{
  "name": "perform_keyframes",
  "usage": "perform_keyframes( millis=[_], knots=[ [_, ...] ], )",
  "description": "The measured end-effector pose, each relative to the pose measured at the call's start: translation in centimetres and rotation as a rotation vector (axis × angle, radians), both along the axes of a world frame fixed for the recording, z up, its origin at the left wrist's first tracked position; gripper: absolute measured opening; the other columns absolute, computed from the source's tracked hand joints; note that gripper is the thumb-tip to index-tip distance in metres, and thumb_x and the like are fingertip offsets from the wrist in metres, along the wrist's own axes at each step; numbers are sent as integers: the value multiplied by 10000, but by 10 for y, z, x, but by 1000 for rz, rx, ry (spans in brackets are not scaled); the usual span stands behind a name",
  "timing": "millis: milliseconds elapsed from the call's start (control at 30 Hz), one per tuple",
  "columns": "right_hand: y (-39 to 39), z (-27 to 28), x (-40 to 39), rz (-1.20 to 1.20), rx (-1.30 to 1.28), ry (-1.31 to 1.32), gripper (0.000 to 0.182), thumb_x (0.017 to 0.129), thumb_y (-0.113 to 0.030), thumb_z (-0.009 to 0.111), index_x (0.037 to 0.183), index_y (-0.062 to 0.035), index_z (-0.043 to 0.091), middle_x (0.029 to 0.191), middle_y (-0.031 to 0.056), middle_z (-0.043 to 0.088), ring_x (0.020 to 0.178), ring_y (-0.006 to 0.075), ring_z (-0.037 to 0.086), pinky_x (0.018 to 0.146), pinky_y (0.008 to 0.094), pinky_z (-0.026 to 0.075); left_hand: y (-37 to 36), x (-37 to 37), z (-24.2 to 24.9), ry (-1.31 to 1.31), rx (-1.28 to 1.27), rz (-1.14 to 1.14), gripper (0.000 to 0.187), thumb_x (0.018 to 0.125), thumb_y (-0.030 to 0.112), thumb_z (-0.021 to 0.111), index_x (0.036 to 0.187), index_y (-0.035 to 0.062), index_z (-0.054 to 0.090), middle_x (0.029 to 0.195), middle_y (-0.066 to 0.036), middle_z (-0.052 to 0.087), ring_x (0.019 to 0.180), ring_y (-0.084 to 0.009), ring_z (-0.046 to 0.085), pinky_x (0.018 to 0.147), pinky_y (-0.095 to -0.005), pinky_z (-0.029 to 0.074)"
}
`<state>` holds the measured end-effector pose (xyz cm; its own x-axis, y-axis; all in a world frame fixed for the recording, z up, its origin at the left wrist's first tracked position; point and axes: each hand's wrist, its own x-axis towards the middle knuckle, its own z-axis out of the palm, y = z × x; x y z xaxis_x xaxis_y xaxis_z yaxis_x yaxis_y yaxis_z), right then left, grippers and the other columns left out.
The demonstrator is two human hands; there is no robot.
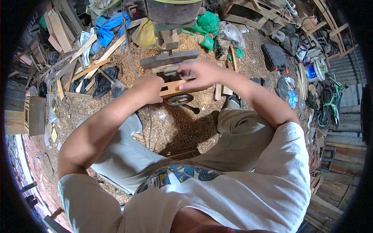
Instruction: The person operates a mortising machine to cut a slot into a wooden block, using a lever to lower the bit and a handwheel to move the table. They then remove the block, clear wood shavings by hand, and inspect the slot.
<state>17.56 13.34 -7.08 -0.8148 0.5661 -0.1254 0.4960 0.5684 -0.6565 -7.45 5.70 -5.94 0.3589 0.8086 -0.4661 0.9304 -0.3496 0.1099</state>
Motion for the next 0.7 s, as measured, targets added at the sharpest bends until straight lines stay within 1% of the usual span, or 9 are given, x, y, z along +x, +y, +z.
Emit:
perform_keyframes(
  millis=[67, 100, 167, 300, 333, 467, 567, 667, 700],
  knots=[
    [-10, -11, -1, 215, 339, 10, 473, 856, -378, 833, 1161, -46, 690, 1097, 152, 714, 1038, 382, 703, 881, 496, 571, 3, 0, 0, 1, 4, -16, 474, 750, 376, 916, 1067, 62, 758, 1008, -175, 772, 995, -389, 749, 879, -509, 600],
    [-15, -16, 0, 210, 339, 12, 473, 856, -378, 833, 1161, -46, 690, 1097, 152, 714, 1038, 382, 703, 881, 496, 571, 6, 2, 0, 2, 10, -30, 468, 750, 377, 916, 1057, 59, 762, 995, -178, 772, 983, -391, 750, 876, -510, 600],
    [-22, -19, 0, 123, 257, -178, 534, 827, -381, 860, 1203, -54, 667, 1118, 154, 692, 1111, 389, 682, 919, 517, 557, 10, 8, 13, 28, 1, -59, 491, 748, 387, 915, 1068, 50, 756, 997, -182, 771, 969, -397, 750, 872, -516, 599],
    [-18, -11, 23, 105, 364, -93, 438, 839, -337, 833, 1137, -66, 661, 1150, 152, 712, 1065, 390, 708, 918, 516, 577, 10, 26, 23, -24, 45, 52, 525, 741, 430, 913, 1080, 61, 757, 1027, -185, 776, 986, -394, 754, 885, -512, 602],
    [-15, -6, 27, 75, 329, -164, 446, 835, -315, 831, 1180, -83, 668, 1159, 140, 716, 1089, 378, 703, 921, 509, 575, 9, 29, 23, -69, 90, 101, 546, 738, 452, 914, 1089, 65, 755, 1038, -187, 777, 991, -392, 755, 893, -509, 603],
    [-3, 1, 59, -38, 406, -121, 485, 837, -279, 825, 1269, -118, 674, 1170, 128, 715, 1123, 374, 692, 948, 504, 562, 12, 36, 9, -57, 117, 153, 657, 728, 507, 918, 1144, 36, 725, 1077, -201, 774, 1018, -395, 754, 910, -509, 605],
    [6, 2, 81, -108, 535, -152, 480, 833, -265, 822, 1265, -122, 671, 1173, 123, 718, 1140, 366, 686, 969, 492, 558, 12, 35, -2, 69, 34, 143, 680, 725, 522, 915, 1155, 22, 749, 1099, -160, 789, 1051, -350, 766, 905, -467, 623],
    [16, -2, 97, -234, 550, -180, 465, 835, -238, 811, 1262, -126, 667, 1176, 121, 717, 1175, 355, 673, 1028, 507, 526, 10, 39, -7, 211, -118, 46, 848, 734, 566, 901, 1323, 7, 660, 1262, -162, 747, 1165, -337, 733, 947, -488, 612],
    [19, -5, 100, -298, 539, -177, 460, 837, -228, 806, 1262, -125, 664, 1177, 122, 716, 1183, 353, 670, 1048, 518, 512, 9, 40, -9, 212, -119, 45, 848, 734, 566, 901, 1323, 7, 660, 1262, -162, 747, 1165, -337, 733, 947, -488, 612]
  ],
)
